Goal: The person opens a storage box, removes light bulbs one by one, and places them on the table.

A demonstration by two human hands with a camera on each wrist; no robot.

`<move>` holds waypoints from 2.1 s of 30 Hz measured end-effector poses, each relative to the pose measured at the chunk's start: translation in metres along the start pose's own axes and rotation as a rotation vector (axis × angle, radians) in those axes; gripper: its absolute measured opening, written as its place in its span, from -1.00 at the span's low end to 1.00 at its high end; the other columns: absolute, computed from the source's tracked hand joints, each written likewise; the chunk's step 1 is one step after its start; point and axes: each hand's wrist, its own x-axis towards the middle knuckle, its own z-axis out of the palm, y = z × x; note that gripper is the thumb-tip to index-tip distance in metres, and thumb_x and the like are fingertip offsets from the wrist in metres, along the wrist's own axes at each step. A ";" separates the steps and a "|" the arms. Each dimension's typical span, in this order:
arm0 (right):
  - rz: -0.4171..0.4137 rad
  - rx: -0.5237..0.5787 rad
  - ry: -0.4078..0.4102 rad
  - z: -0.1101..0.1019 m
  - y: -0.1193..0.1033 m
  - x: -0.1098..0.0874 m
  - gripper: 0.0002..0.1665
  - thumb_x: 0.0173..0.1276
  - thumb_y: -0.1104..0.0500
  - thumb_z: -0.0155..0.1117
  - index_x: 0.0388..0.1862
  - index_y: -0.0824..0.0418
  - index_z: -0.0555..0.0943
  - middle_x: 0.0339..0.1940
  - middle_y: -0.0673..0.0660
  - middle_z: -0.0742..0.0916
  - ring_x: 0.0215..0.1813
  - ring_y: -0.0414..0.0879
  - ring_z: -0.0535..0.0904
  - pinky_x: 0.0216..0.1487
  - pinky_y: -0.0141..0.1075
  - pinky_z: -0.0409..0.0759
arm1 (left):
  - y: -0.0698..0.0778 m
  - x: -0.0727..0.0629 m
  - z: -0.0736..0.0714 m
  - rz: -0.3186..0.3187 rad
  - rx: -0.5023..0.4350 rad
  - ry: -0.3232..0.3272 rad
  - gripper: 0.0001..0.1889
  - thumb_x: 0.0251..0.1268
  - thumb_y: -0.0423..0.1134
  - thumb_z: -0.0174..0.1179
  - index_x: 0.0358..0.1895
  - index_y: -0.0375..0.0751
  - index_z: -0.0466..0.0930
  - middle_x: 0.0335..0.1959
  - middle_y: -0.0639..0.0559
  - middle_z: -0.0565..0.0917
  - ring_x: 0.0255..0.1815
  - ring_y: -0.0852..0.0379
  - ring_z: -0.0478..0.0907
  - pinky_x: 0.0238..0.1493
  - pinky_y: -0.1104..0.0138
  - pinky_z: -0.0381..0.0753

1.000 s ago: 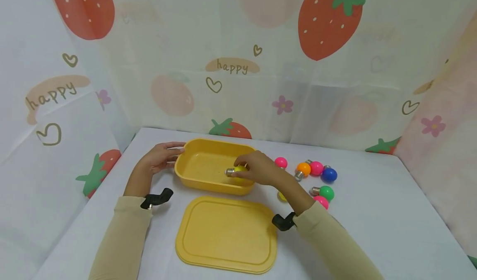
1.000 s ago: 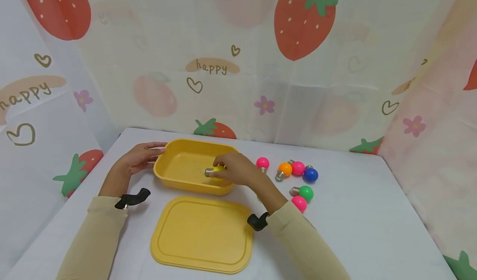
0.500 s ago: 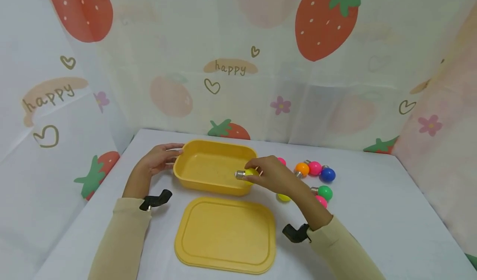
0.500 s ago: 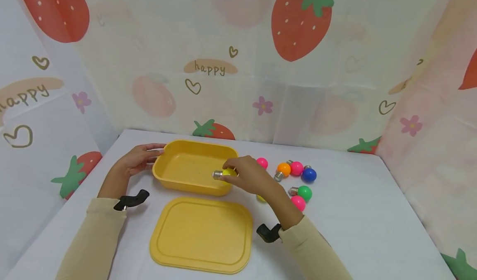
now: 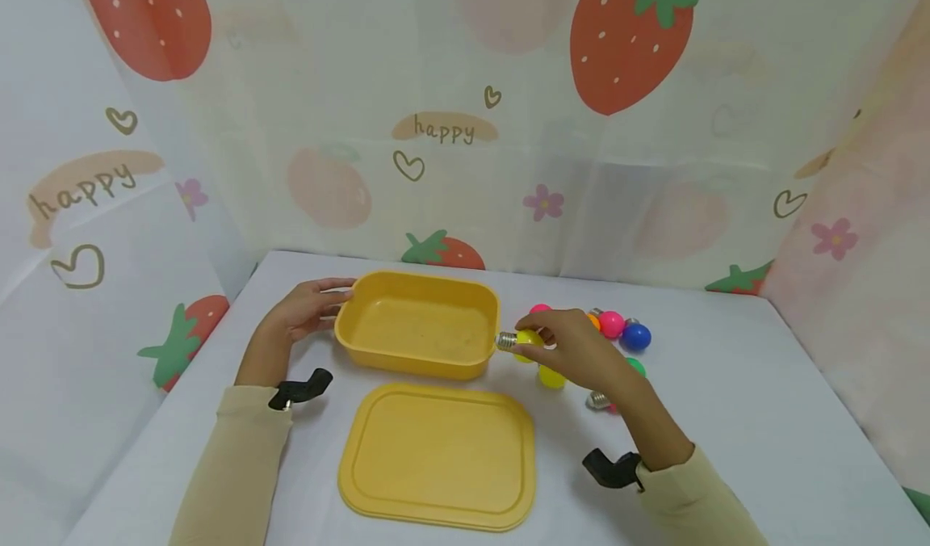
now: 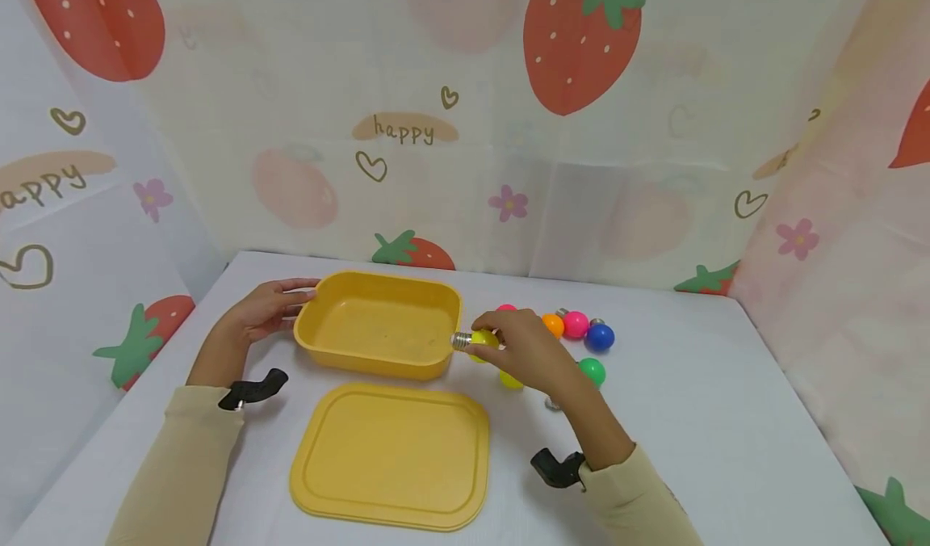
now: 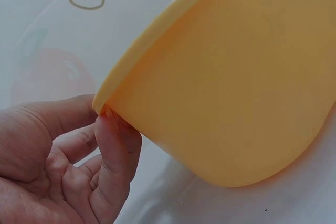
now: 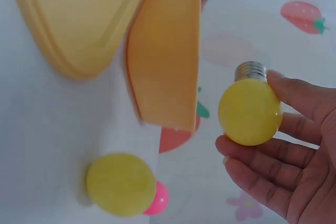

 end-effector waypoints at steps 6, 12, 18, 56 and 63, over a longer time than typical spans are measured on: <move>0.054 0.017 0.017 -0.009 0.012 -0.016 -0.62 0.33 0.08 0.48 0.10 0.15 0.74 -0.10 -0.03 0.77 -0.15 -0.10 0.63 -0.11 -0.29 0.69 | 0.001 0.001 0.003 -0.005 -0.005 -0.004 -0.34 0.44 -0.04 0.28 0.51 -0.16 0.33 0.38 -0.17 0.47 0.08 0.07 0.59 0.05 0.30 0.69; 0.046 -0.014 0.041 -0.017 0.021 -0.029 -0.66 0.33 0.12 0.48 0.06 0.16 0.75 -0.16 -0.07 0.76 -0.18 -0.13 0.60 -0.09 -0.23 0.67 | 0.002 0.000 0.003 0.002 -0.010 -0.014 -0.34 0.45 -0.05 0.27 0.51 -0.19 0.32 0.36 -0.15 0.47 0.04 0.14 0.60 0.03 0.32 0.69; 0.109 -0.020 0.040 -0.019 0.030 -0.037 -0.66 0.32 0.10 0.49 0.03 0.22 0.75 -0.14 0.01 0.74 -0.16 -0.10 0.65 -0.14 -0.29 0.71 | 0.002 -0.001 0.003 -0.006 -0.034 -0.011 -0.34 0.46 -0.06 0.26 0.53 -0.17 0.30 0.40 -0.18 0.44 0.03 0.15 0.60 0.02 0.33 0.69; 0.312 -0.072 0.086 -0.044 0.090 -0.060 -0.58 0.37 -0.01 0.42 0.05 0.27 0.74 -0.15 0.14 0.77 -0.08 0.08 0.65 -0.16 -0.16 0.71 | 0.000 0.002 0.004 0.012 0.007 -0.019 -0.31 0.44 -0.02 0.28 0.53 -0.17 0.30 0.27 -0.08 0.53 0.01 0.14 0.61 0.00 0.32 0.70; 0.316 -0.056 0.111 -0.051 0.096 -0.064 -0.56 0.38 -0.01 0.41 0.07 0.28 0.73 -0.05 0.24 0.76 -0.09 0.12 0.67 -0.20 -0.16 0.73 | 0.000 0.001 0.004 0.014 0.009 -0.020 -0.31 0.43 -0.02 0.29 0.52 -0.20 0.31 0.21 -0.02 0.57 -0.01 0.15 0.62 0.00 0.31 0.70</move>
